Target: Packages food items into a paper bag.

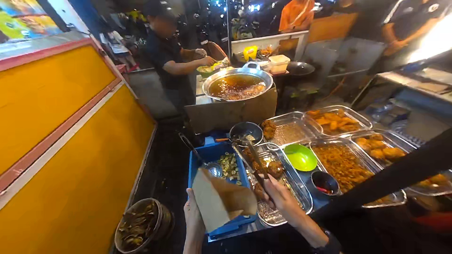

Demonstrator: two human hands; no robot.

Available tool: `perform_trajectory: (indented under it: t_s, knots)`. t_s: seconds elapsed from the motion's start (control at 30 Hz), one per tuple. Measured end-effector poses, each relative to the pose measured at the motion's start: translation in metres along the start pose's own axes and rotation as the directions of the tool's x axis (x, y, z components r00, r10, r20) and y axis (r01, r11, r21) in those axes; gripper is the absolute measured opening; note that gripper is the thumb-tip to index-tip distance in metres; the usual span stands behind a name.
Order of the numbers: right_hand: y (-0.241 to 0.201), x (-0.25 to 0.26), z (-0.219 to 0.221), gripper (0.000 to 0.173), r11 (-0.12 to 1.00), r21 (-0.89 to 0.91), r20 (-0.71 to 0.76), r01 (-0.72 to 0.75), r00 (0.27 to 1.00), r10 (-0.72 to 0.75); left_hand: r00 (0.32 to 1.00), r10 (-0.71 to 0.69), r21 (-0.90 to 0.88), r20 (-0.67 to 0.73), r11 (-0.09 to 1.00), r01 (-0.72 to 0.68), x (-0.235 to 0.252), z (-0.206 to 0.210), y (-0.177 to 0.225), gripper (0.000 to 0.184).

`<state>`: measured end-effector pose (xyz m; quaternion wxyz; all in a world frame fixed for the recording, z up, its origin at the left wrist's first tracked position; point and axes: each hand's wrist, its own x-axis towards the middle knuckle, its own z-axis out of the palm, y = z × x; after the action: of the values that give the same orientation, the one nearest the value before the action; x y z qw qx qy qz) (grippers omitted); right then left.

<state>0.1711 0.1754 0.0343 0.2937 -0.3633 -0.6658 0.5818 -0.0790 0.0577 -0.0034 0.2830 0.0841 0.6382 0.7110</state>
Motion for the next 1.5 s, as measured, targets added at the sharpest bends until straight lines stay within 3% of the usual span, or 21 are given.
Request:
perform_trajectory:
  t_s: [0.03,0.1,0.17,0.2,0.27,0.33,0.43,0.47,0.57,0.83,0.93,1.0,1.1,1.17,1.23,1.27,1.33,1.5]
  knots:
    - [0.008,-0.002,-0.011,0.061,0.997,0.043,0.049,-0.068,0.997,0.066,0.999,-0.041,-0.016,-0.02,0.999,0.041,0.001,-0.004,-0.001,0.062]
    - [0.023,-0.015,-0.036,0.056,0.986,-0.004,0.06,-0.165,0.984,0.165,0.995,-0.092,-0.036,-0.041,0.995,0.091,0.009,-0.014,-0.01,0.064]
    - [0.045,-0.03,-0.057,0.049,0.943,-0.246,0.081,-0.226,0.964,0.252,0.992,-0.121,-0.054,-0.031,0.991,0.119,0.015,-0.025,-0.021,0.066]
    - [0.057,-0.036,-0.061,0.05,0.86,-0.448,0.057,-0.245,0.952,0.301,0.991,-0.129,-0.056,-0.028,0.99,0.128,0.017,-0.028,-0.024,0.065]
    - [0.083,-0.042,-0.055,0.058,0.55,-0.792,-0.069,-0.265,0.934,0.352,0.987,-0.158,-0.048,-0.019,0.986,0.157,0.022,-0.028,-0.029,0.063]
    - [0.11,-0.041,-0.042,0.065,0.289,-0.922,-0.132,-0.257,0.911,0.39,0.986,-0.165,0.02,0.03,0.986,0.165,0.026,-0.028,-0.033,0.063]
    - [0.139,-0.027,-0.028,0.071,0.144,-0.973,-0.123,-0.183,0.928,0.352,0.982,-0.06,0.085,0.182,0.995,0.045,0.035,-0.032,-0.048,0.057]
    - [0.142,-0.023,-0.025,0.076,0.128,-0.976,-0.124,-0.178,0.93,0.346,0.976,-0.119,0.086,0.185,0.991,0.105,0.031,-0.026,-0.04,0.055]
    - [0.14,-0.016,-0.022,0.079,0.122,-0.977,-0.125,-0.173,0.935,0.331,0.956,-0.27,0.036,0.111,0.963,0.268,0.038,-0.008,-0.038,0.056]
    - [0.135,-0.001,-0.013,0.071,0.086,-0.976,-0.163,-0.2,0.933,0.32,0.883,-0.422,-0.126,0.208,0.883,0.452,0.047,-0.02,-0.04,0.045]
    - [0.14,0.003,-0.025,0.069,0.121,-0.986,-0.073,-0.118,0.942,0.328,0.909,-0.372,-0.099,0.188,0.914,0.394,0.046,-0.027,-0.048,0.037]
    - [0.134,0.004,-0.035,0.06,0.224,-0.962,-0.057,-0.156,0.916,0.397,0.928,-0.325,-0.053,0.181,0.939,0.339,0.049,-0.026,-0.05,0.035]
    - [0.132,0.007,-0.053,0.055,0.52,-0.752,-0.058,-0.405,0.827,0.559,0.94,-0.293,-0.038,0.176,0.952,0.304,0.058,-0.019,-0.05,0.039]
    - [0.141,0.0,-0.058,0.051,0.704,-0.405,-0.062,-0.583,0.786,0.615,0.938,-0.282,-0.019,0.202,0.956,0.291,0.064,-0.018,-0.05,0.04]
    - [0.145,-0.009,-0.057,0.046,0.696,-0.069,-0.085,-0.714,0.7,0.709,0.937,-0.282,0.035,0.208,0.959,0.281,0.071,-0.014,-0.047,0.044]
    - [0.146,-0.011,-0.057,0.045,0.665,0.005,-0.1,-0.746,0.662,0.743,0.939,-0.287,0.081,0.189,0.958,0.277,0.069,-0.011,-0.043,0.045]
    - [0.148,-0.013,-0.056,0.047,0.638,0.018,-0.101,-0.77,0.633,0.767,0.942,-0.282,0.157,0.182,0.954,0.255,0.065,-0.008,-0.037,0.045]
    - [0.166,0.005,-0.048,0.043,0.593,0.148,-0.181,-0.791,0.568,0.803,0.948,-0.15,0.039,0.282,0.989,0.145,0.073,0.005,-0.041,0.04]
